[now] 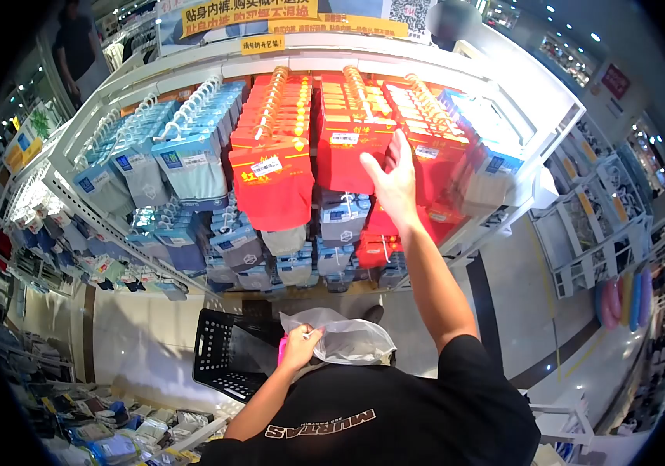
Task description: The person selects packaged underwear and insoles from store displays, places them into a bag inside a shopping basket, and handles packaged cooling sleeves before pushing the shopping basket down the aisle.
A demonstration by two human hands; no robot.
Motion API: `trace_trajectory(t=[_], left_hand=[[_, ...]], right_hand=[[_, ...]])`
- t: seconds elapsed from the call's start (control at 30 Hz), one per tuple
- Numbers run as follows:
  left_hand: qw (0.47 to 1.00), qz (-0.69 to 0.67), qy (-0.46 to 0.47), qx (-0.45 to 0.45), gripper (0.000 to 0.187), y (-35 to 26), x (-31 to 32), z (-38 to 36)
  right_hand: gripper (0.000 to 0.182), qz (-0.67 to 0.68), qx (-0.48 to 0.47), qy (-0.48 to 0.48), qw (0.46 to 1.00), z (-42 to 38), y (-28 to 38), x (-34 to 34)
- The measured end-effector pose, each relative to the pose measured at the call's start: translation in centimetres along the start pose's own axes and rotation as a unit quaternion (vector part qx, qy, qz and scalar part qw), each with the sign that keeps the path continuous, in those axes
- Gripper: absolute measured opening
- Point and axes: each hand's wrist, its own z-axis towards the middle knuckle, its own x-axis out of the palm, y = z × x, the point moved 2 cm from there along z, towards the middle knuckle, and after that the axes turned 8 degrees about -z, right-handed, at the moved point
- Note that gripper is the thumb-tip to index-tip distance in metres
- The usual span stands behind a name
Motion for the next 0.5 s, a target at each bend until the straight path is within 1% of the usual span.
trace_trajectory(t=[0.03, 0.07, 0.1, 0.13, 0.17, 0.2, 0.23, 0.3, 0.37, 0.43, 0.5], left_hand=[[1.0, -0.014, 0.005, 0.0, 0.038, -0.1, -0.1, -0.1], [1.0, -0.026, 0.008, 0.0, 0.039, -0.1, -0.3, -0.3], [0.999, -0.038, 0.011, -0.001, 0.039, -0.2, -0.4, -0.5], [1.0, -0.007, 0.001, -0.002, 0.039, -3.4, -0.7, -1.4], [1.0, -0.02, -0.005, 0.002, 0.039, -3.3, -1.1, -1.4], [0.999, -0.037, -0.011, 0.008, 0.038, -2.9, -1.3, -1.2], [0.998, -0.056, -0.018, 0.016, 0.038, -2.4, -1.2, -0.9], [0.995, -0.088, -0.036, 0.002, 0.037, -1.5, -1.4, -0.5], [0.992, -0.111, -0.06, 0.002, 0.038, -1.5, -1.6, -0.4], [0.991, -0.119, -0.068, -0.003, 0.039, -2.2, -1.7, -0.8], [0.991, -0.111, -0.068, -0.004, 0.04, -2.7, -1.7, -1.0]], right_hand=[[0.082, 0.001, 0.006, -0.022, 1.0, 0.6, 0.4, 1.0], [0.087, 0.034, -0.003, -0.047, 0.998, 1.5, 0.2, 1.9], [0.087, 0.026, 0.012, -0.043, 0.999, 2.5, -0.7, 2.4], [0.086, 0.017, 0.027, -0.039, 0.999, 3.4, -1.6, 2.7], [0.086, 0.007, 0.042, -0.034, 0.998, 3.9, -2.4, 2.8], [0.096, 0.035, 0.015, -0.022, 0.999, 4.1, -1.8, 3.0], [0.093, 0.027, 0.022, -0.03, 0.999, 4.1, -1.6, 3.1], [0.087, 0.008, 0.035, -0.046, 0.998, 4.0, -1.3, 3.1], [0.079, 0.056, -0.005, -0.044, 0.997, 3.8, -1.7, 3.4], [0.073, 0.102, -0.018, -0.052, 0.993, 3.3, -1.9, 3.8], [0.07, 0.139, 0.014, -0.008, 0.99, 3.0, -1.5, 3.8]])
